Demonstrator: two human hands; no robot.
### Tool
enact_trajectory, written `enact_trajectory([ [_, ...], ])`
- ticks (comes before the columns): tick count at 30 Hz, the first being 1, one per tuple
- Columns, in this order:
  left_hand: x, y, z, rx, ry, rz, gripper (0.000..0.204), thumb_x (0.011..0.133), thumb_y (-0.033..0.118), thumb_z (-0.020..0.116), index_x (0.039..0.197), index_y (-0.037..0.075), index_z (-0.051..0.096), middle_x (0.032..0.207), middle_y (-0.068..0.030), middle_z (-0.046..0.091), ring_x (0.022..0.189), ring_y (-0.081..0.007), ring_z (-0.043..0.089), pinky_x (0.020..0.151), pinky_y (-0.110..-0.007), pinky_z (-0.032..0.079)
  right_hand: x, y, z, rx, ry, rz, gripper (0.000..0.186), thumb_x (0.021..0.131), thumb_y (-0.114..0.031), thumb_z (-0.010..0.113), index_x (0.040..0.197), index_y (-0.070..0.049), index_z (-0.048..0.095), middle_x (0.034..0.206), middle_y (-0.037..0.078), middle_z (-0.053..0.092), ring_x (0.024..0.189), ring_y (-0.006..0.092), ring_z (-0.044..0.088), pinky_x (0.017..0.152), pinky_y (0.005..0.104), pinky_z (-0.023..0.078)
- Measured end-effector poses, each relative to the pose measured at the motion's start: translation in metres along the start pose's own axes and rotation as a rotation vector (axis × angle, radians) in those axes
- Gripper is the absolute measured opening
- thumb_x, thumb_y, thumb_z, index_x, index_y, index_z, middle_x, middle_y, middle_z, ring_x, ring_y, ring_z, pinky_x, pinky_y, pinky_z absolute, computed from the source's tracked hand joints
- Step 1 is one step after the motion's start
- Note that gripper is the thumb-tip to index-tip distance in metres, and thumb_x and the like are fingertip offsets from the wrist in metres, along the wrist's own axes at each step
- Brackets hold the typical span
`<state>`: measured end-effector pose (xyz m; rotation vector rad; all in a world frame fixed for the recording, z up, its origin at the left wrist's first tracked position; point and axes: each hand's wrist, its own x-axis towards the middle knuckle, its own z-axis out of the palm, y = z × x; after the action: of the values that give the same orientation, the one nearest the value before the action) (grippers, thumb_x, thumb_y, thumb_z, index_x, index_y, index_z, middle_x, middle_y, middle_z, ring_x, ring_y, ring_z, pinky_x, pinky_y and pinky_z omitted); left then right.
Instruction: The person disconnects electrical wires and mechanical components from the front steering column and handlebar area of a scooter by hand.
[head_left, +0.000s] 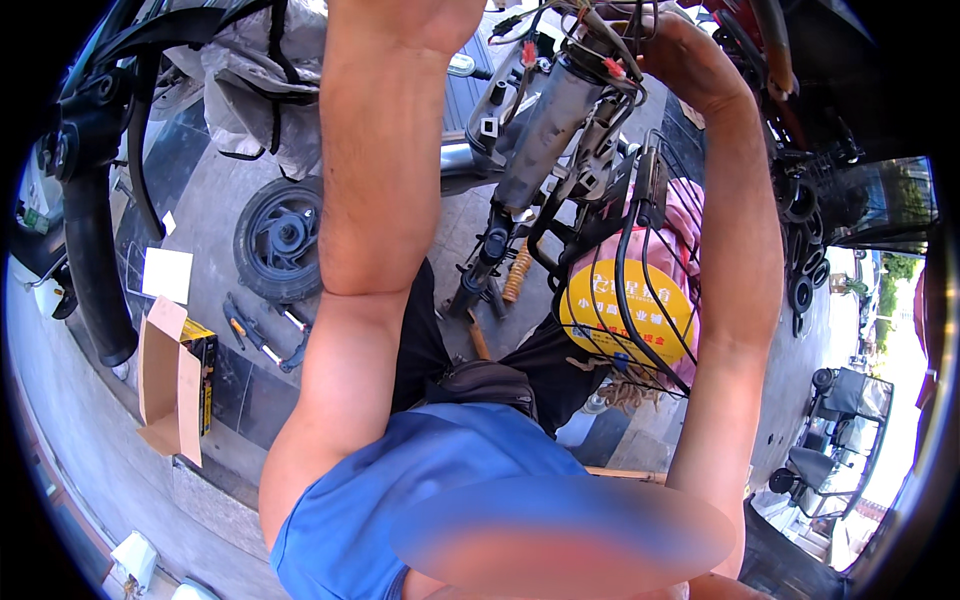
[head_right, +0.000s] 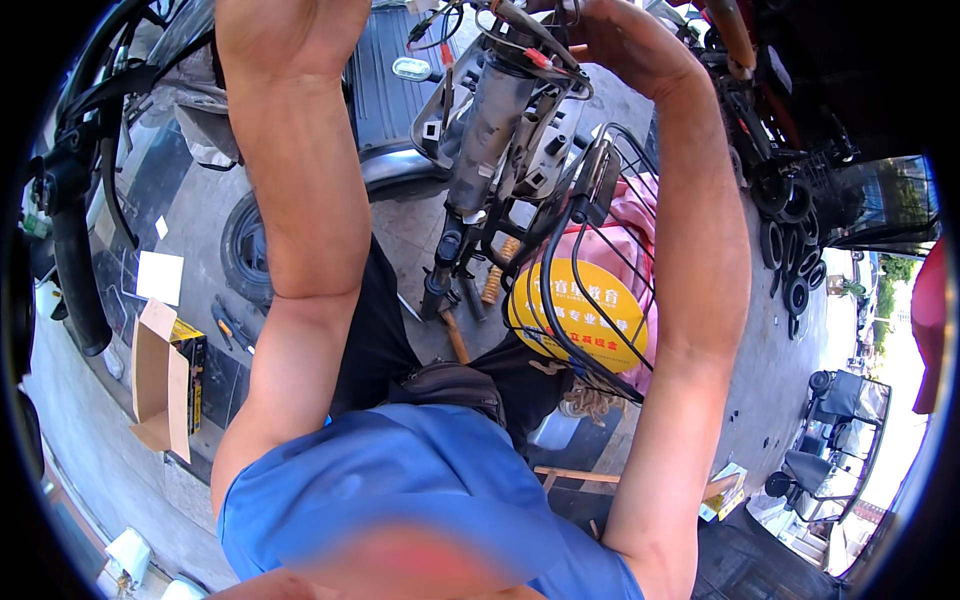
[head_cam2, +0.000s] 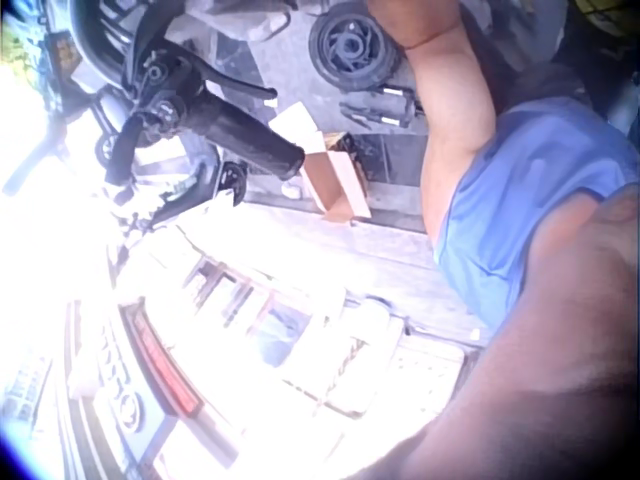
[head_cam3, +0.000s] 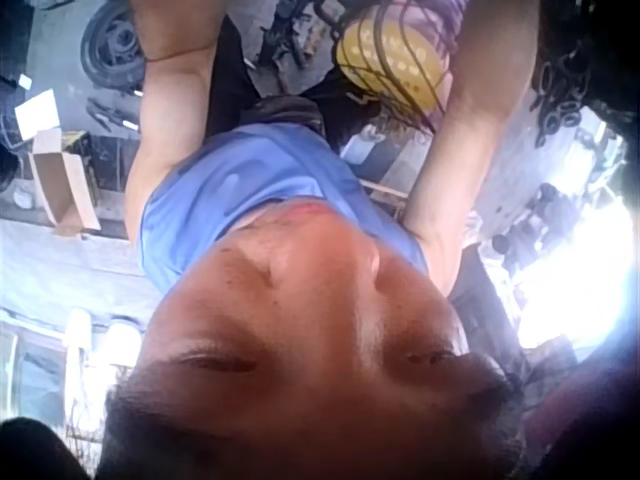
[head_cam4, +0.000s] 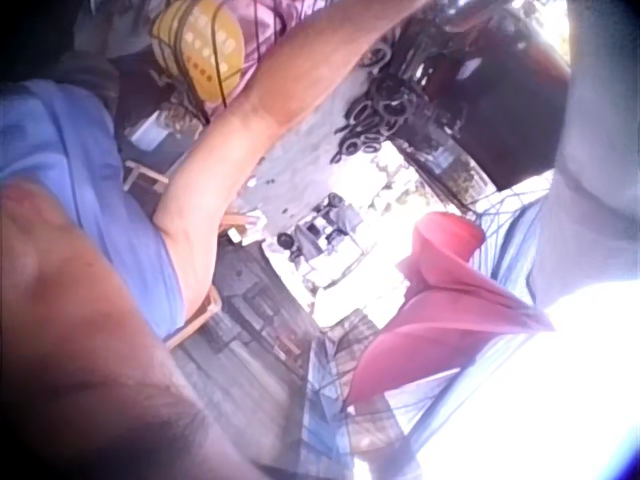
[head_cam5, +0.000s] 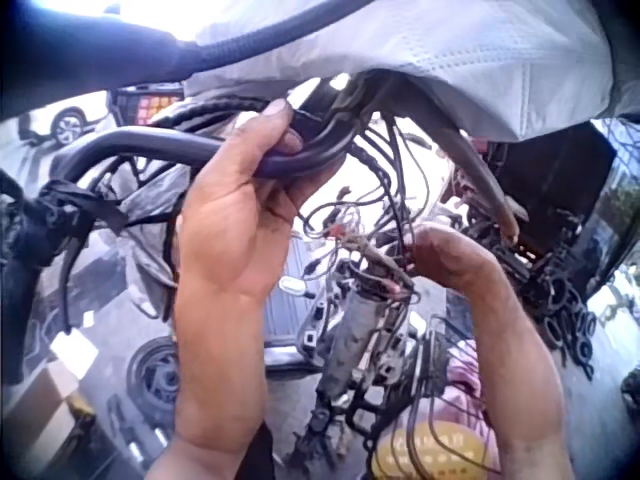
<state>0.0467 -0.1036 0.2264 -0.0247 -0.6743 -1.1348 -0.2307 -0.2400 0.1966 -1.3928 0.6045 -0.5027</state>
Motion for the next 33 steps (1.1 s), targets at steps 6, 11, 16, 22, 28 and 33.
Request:
enact_trajectory([
  [6,0.012,-0.023,-0.013,0.126,-0.078,0.120,0.017,0.102,0.014,0.064,0.089,0.005,0.067,0.090,-0.0059,0.071,0.088,-0.0194,0.074,0.085,-0.035,0.064,0.006,0.019,-0.002,0.145,-0.089,0.020,0.064,0.089,-0.050,0.065,0.125,0.003,0.067,0.114,0.017,0.074,0.095,0.0289,0.070,0.081,0.0390,0.054],
  [11,0.011,-0.026,-0.008,0.134,-0.048,0.126,0.012,0.100,0.013,0.067,0.091,0.005,0.068,0.086,-0.0040,0.069,0.084,-0.0167,0.073,0.080,-0.033,0.065,0.006,0.018,0.010,0.160,0.007,-0.065,0.062,0.091,-0.043,0.064,0.132,0.004,0.063,0.118,0.018,0.073,0.100,0.0295,0.070,0.084,0.0412,0.055],
  [16,0.012,-0.027,-0.008,0.116,-0.039,0.130,0.009,0.099,0.012,0.068,0.092,0.006,0.068,0.086,-0.0039,0.069,0.082,-0.0159,0.072,0.079,-0.032,0.064,0.007,0.013,0.011,0.251,-0.216,-0.118,0.056,0.092,-0.030,0.065,0.137,0.004,0.059,0.126,0.019,0.071,0.111,0.0309,0.069,0.096,0.0468,0.055],
  [22,0.011,-0.028,-0.006,0.108,-0.023,0.134,0.011,0.100,0.013,0.066,0.093,0.005,0.068,0.087,-0.0038,0.069,0.083,-0.0165,0.072,0.082,-0.033,0.064,0.016,0.012,0.020,0.237,0.033,-0.225,0.064,0.093,-0.033,0.063,0.143,0.006,0.053,0.132,0.022,0.068,0.122,0.0343,0.065,0.110,0.0487,0.048],
  [28,0.009,-0.015,-0.008,0.109,-0.050,0.124,0.023,0.102,0.015,0.063,0.082,0.004,0.065,0.094,-0.0091,0.073,0.090,-0.0219,0.074,0.089,-0.039,0.064,0.018,0.004,0.037,0.112,-0.044,-0.162,0.062,0.097,-0.045,0.056,0.131,0.006,0.064,0.128,0.023,0.070,0.122,0.0340,0.065,0.109,0.0473,0.047],
  [33,-0.004,-0.007,-0.009,-0.142,-0.039,-0.014,0.026,0.104,0.014,0.060,0.082,0.002,0.064,0.095,-0.0136,0.073,0.092,-0.0262,0.075,0.092,-0.045,0.064,0.002,-0.015,0.036,0.061,-0.111,-0.096,0.047,0.102,-0.034,0.054,0.125,0.005,0.067,0.123,0.020,0.071,0.114,0.0351,0.068,0.104,0.0503,0.050],
])
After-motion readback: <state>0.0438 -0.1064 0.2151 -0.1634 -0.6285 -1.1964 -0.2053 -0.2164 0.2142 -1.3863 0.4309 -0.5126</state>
